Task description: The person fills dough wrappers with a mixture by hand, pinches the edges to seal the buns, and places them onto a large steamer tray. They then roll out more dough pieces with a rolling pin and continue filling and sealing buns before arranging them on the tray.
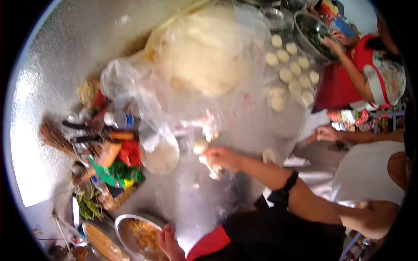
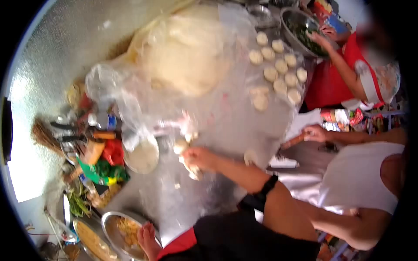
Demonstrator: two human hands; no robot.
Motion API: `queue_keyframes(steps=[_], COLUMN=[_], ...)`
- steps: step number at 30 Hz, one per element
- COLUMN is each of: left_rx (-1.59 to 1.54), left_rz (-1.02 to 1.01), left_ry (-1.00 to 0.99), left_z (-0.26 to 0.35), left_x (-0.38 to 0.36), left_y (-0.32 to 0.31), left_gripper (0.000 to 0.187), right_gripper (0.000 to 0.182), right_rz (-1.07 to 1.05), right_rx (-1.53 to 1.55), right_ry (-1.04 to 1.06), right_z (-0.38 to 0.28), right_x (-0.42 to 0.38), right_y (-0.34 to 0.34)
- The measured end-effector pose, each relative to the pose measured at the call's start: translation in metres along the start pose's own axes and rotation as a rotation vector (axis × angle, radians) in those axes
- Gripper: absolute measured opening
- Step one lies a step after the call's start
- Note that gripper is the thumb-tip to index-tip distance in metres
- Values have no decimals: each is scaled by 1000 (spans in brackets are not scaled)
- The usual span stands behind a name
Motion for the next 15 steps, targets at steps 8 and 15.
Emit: queue_keyframes(steps=[8,15], left_rx=[-73,-272], left_rz=[-403,-724], left_ry=[-74,38], left_z=[2,-23], left_x=[-3,18], left_y=[-69,-139], left_gripper=[59,58], right_gripper=[31,27], right_rz=[-199,-238], right_rx=[761,828], right_ry=[-60,-71], right_z=[-3,13], right_x=[-15,-38], right_y=[-79,-144])
Point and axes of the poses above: each hand's wrist, its own x-axis towards the middle knuckle, its own y-axis out of the back of the hand, z = x × y, the point moved 7 cm from there along x, towards the middle knuckle, and after that the axes turned 5 degrees about -x, right-handed, at the moved point
